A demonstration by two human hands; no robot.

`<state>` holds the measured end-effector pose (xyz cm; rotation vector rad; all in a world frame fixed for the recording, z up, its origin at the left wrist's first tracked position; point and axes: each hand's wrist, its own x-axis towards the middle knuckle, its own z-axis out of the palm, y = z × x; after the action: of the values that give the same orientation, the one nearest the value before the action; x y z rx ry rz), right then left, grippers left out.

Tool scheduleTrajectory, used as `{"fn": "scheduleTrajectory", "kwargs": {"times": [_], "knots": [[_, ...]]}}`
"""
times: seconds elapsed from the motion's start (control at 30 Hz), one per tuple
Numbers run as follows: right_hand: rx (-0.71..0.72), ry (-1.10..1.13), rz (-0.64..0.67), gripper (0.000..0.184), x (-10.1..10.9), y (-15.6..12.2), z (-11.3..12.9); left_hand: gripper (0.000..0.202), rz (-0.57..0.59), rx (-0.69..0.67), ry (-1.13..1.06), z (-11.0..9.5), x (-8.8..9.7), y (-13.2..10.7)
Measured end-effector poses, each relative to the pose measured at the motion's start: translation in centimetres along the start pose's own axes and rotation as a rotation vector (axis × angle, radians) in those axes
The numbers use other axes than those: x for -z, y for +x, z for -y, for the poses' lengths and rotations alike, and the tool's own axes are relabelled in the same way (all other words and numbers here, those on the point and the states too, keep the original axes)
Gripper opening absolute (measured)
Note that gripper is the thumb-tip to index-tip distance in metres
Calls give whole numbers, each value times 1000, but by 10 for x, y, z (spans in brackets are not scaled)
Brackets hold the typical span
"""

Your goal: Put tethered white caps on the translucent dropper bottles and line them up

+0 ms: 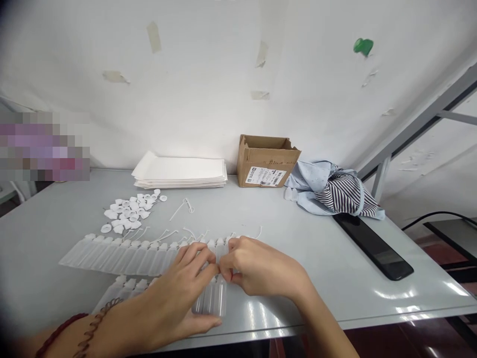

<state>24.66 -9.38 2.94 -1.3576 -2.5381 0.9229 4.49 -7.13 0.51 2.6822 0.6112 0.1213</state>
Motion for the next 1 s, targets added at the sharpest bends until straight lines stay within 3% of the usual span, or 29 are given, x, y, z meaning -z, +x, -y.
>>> {"fn": "scheduleTrajectory", "kwargs": {"times": [0.5,1.0], "knots": [[-55,-163,-11,22,-3,5,6,44,-105,-47,150,2,-19,-1],[2,-264,-57,26,-13,6,5,41,-215,-13,202,1,-28,-4]]}}
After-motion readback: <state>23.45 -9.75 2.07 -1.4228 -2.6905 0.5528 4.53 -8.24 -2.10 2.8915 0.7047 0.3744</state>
